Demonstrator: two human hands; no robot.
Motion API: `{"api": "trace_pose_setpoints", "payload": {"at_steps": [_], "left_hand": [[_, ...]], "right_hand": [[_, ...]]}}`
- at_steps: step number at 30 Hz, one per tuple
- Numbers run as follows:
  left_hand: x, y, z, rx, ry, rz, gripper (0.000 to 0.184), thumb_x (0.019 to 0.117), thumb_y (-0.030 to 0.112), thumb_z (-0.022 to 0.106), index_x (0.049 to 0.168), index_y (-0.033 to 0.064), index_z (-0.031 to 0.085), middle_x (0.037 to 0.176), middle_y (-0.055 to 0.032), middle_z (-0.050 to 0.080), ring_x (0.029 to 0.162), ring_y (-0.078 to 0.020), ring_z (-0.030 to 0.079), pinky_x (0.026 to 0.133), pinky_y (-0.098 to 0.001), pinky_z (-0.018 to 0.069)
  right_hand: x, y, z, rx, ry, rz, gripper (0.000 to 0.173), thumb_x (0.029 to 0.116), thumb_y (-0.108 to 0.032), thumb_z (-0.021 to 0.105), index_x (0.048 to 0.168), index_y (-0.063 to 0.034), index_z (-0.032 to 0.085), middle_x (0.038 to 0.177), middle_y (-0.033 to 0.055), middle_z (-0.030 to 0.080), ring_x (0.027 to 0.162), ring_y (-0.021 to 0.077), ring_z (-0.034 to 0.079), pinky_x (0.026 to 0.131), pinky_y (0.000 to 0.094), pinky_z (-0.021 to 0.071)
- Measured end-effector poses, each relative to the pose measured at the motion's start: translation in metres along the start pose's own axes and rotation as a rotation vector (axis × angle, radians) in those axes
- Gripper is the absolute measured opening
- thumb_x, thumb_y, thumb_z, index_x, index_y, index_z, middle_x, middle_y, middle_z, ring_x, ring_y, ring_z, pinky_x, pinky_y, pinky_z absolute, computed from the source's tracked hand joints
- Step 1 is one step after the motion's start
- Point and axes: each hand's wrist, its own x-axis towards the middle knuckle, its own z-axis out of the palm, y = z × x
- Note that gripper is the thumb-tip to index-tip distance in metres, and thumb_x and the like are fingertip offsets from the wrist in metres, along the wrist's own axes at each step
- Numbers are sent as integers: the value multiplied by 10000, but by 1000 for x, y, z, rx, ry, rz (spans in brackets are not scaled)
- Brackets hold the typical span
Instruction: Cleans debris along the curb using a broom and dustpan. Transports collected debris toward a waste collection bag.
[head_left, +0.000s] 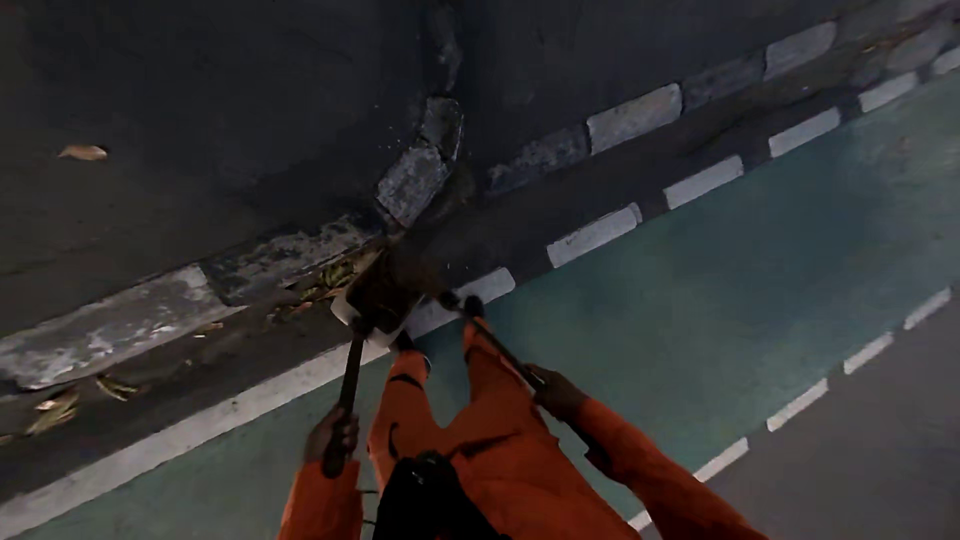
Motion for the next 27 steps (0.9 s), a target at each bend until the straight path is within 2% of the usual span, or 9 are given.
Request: {"api": "trace_pose_setpoints", "payload": {"at_steps": [2, 7, 11, 14, 18, 21, 24, 25, 27], "left_hand": [[-14, -5, -46, -61, -36, 5, 291, 1118, 254, 248, 1175, 120, 500, 677, -14, 566, 406, -39, 501, 340, -168, 427], [-29, -16, -121, -151, -62, 39, 360, 1114, 273, 185, 1162, 133, 514, 741, -24, 637, 432, -40, 548, 369, -161, 461], [-14, -2, -149, -195, 100, -29, 405, 1110, 316, 207, 991, 85, 519, 658, -7, 580, 401, -38, 523, 344, -156, 439], [4, 11, -170, -226, 99, -71, 414, 1109, 327, 201, 958, 81, 499, 617, -1, 543, 406, -40, 526, 347, -160, 444], [3, 17, -175, -291, 70, -83, 389, 1095, 275, 206, 943, 70, 499, 638, -9, 551, 423, -27, 533, 366, -133, 443], [10, 17, -173, -263, 72, -99, 404, 1090, 255, 200, 910, 63, 506, 617, -8, 542, 412, -28, 517, 361, -134, 431], [9, 17, -167, -264, 94, -102, 403, 1095, 271, 205, 915, 69, 504, 611, -1, 535, 411, -23, 517, 361, -130, 431], [11, 19, -165, -263, 98, -93, 409, 1095, 273, 208, 917, 63, 511, 611, -5, 537, 412, -25, 517, 362, -132, 434], [7, 16, -166, -225, 110, -91, 404, 1097, 266, 202, 920, 61, 503, 608, 1, 524, 408, -16, 501, 355, -125, 413]], "right_hand": [[13, -17, 7, 79, 147, 91, 698, 972, -118, 611, 1600, -214, 321, 1118, 216, 645, 743, 293, 635, 661, 480, 551], [108, -100, -30, 111, 333, 133, 594, 1048, -151, 538, 1577, -54, 285, 1366, 278, 559, 1130, 385, 636, 953, 519, 523], [115, -82, -36, -113, 119, 83, 457, 1022, -121, 573, 1467, -98, 469, 1055, 211, 632, 785, 286, 615, 695, 458, 528], [55, -29, -14, -36, -85, 94, 621, 1024, -145, 571, 1583, -295, 346, 978, 99, 642, 605, 146, 526, 546, 334, 473], [16, 0, 50, 206, 55, 184, 724, 994, -103, 582, 1622, -244, 251, 965, 132, 621, 587, 177, 533, 517, 361, 483], [47, -22, 81, 229, 153, 193, 672, 1001, -123, 571, 1595, -109, 258, 1213, 231, 610, 897, 299, 656, 778, 468, 565], [72, -50, 86, 19, -47, 150, 611, 1010, -173, 591, 1548, -32, 337, 1393, 248, 561, 1226, 354, 605, 1036, 515, 492], [73, -54, 80, -75, -140, 96, 598, 1017, -215, 610, 1547, -67, 374, 1393, 235, 571, 1227, 358, 607, 1033, 531, 492], [63, -39, 81, -84, -250, -33, 544, 1005, -235, 644, 1513, -169, 462, 1188, 159, 658, 928, 263, 663, 776, 449, 555]]}}
